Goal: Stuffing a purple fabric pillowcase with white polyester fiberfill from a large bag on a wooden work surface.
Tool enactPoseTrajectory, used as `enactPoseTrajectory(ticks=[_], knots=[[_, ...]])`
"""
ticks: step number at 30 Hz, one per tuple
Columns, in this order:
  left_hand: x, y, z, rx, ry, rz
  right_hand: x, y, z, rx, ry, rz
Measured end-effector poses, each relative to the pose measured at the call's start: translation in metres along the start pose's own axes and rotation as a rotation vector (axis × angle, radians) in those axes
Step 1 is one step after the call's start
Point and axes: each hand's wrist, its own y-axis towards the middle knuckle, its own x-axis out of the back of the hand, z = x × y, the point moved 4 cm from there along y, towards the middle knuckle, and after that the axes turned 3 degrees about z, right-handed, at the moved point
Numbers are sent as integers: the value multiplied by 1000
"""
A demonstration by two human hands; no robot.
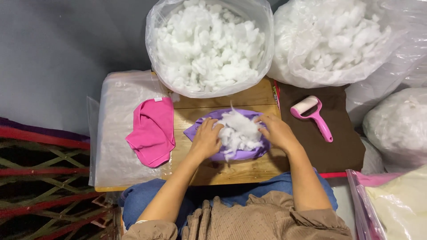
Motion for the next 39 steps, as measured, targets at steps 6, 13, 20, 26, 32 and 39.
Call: enactPoseTrajectory(ticks=[6,13,20,26,32,39], knots=[[-23,-9,-26,-11,52,93,-32,-5,56,230,109,119],[-101,9,18,-124,325,-163,-126,47,0,164,-151,160],[-48,18,20,-108,44,-440,-29,22,20,212,157,-106],[-102,23,43,-109,175,-201,-74,30,-1,212,-65,-35],[-9,8,-1,-129,-137,-358,-11,11,29,155,207,-52],[-36,20,15,-126,-259,-240,0,13,39,104,600,-46]])
